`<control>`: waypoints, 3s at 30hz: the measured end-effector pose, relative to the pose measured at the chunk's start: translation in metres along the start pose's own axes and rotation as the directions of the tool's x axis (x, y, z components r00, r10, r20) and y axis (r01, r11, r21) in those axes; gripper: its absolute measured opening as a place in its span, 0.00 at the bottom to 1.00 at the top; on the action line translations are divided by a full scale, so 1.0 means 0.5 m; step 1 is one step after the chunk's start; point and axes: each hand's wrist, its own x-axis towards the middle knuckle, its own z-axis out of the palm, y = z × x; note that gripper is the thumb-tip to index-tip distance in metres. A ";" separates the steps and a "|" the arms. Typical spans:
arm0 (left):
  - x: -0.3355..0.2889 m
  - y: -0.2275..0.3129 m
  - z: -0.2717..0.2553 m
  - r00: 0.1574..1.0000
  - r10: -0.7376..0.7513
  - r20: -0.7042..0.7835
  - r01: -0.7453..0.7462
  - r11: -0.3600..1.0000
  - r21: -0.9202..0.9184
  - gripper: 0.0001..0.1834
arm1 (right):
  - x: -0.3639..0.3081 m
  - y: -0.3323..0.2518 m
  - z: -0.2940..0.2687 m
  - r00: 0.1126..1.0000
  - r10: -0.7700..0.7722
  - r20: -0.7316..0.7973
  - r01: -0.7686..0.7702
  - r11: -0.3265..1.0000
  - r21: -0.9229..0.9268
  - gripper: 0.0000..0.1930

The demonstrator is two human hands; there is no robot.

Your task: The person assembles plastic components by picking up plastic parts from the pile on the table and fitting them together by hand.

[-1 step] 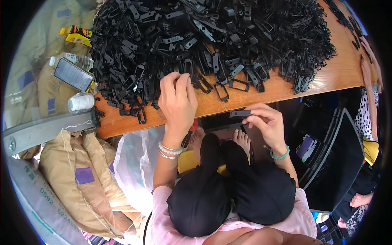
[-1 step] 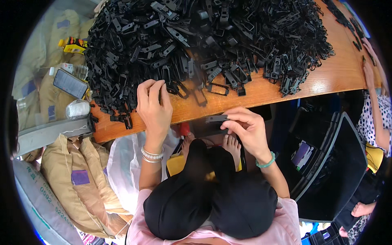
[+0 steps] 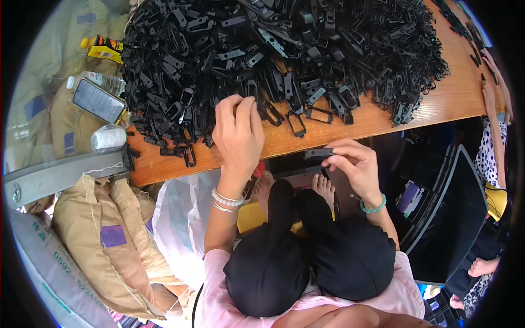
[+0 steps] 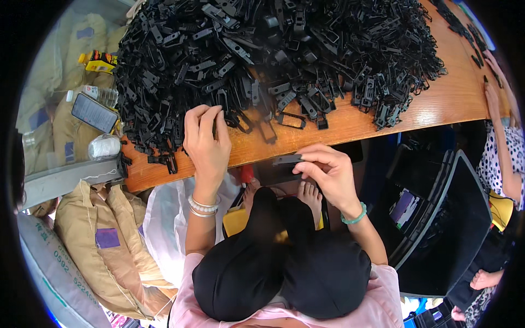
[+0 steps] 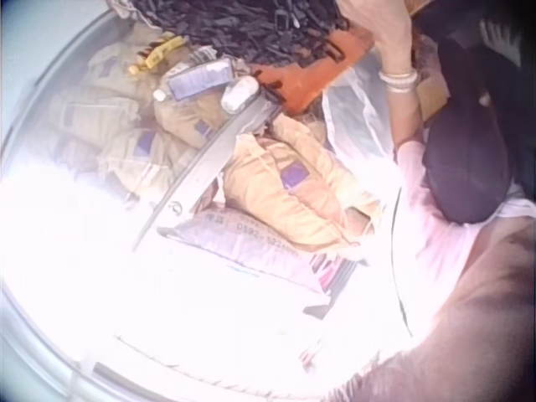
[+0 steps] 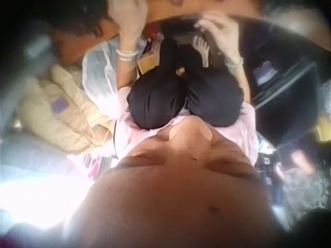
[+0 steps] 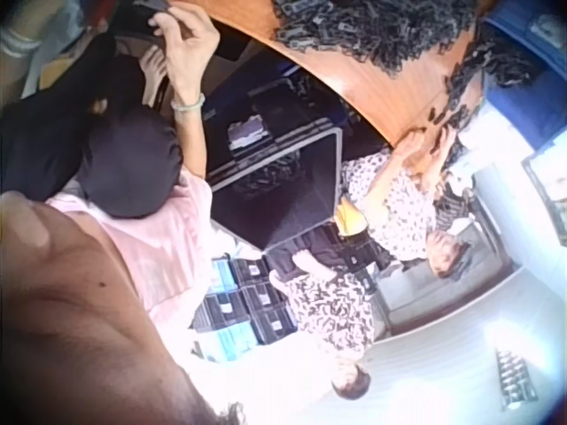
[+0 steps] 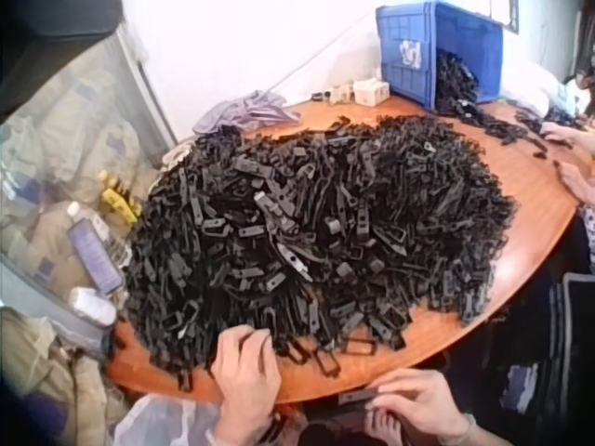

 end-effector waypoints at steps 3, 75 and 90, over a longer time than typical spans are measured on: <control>0.018 -0.004 0.020 0.996 0.068 0.064 -0.070 0.997 0.031 0.10 | 0.019 0.009 0.019 0.999 -0.032 0.033 0.030 0.998 0.059 0.05; -0.039 0.119 -0.055 0.457 -0.257 0.852 0.845 -0.174 -0.506 0.20 | 0.005 0.000 0.044 0.997 -0.043 0.064 0.006 0.872 0.490 0.08; -0.063 0.090 -0.065 0.371 -0.295 0.881 0.895 -0.141 -0.424 0.21 | 0.001 -0.010 0.070 0.970 -0.187 -0.157 0.189 0.982 -0.002 0.06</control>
